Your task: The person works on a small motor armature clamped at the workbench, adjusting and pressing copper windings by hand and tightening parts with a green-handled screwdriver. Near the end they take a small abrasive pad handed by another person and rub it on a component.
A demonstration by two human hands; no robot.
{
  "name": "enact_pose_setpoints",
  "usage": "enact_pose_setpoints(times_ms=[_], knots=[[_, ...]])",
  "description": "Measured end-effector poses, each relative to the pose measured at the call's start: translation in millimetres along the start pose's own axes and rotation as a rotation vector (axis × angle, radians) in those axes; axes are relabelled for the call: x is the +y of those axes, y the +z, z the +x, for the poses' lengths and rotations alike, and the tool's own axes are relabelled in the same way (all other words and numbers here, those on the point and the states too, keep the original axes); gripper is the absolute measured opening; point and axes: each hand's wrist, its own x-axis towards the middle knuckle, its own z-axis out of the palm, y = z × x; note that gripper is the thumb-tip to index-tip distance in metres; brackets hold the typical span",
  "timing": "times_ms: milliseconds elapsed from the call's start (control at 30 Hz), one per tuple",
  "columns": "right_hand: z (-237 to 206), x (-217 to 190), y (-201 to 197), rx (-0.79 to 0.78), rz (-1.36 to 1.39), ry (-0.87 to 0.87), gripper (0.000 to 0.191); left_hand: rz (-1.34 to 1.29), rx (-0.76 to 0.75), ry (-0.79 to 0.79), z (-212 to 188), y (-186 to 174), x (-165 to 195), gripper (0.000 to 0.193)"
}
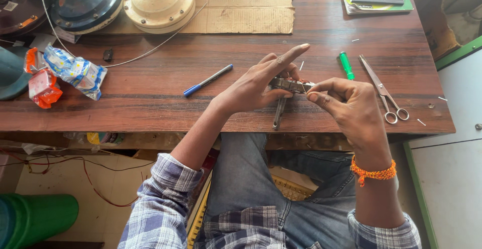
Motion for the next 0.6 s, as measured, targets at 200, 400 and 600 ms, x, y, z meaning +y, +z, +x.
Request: enact_pose_setpoints(times_ms=[200,400,600], knots=[[4,-5,0,-0.03,-0.069,-0.001,0.016,-0.007,0.004,0.019,1,0,3,0.108],[21,-13,-15,-0.119,-0.113,0.022,0.017,0.011,0.004,0.037,0,3,-5,0.112],[27,-19,-18,-0.149,-0.167,0.059,0.016,0.033,0.002,0.017,2,6,-7,0.113]])
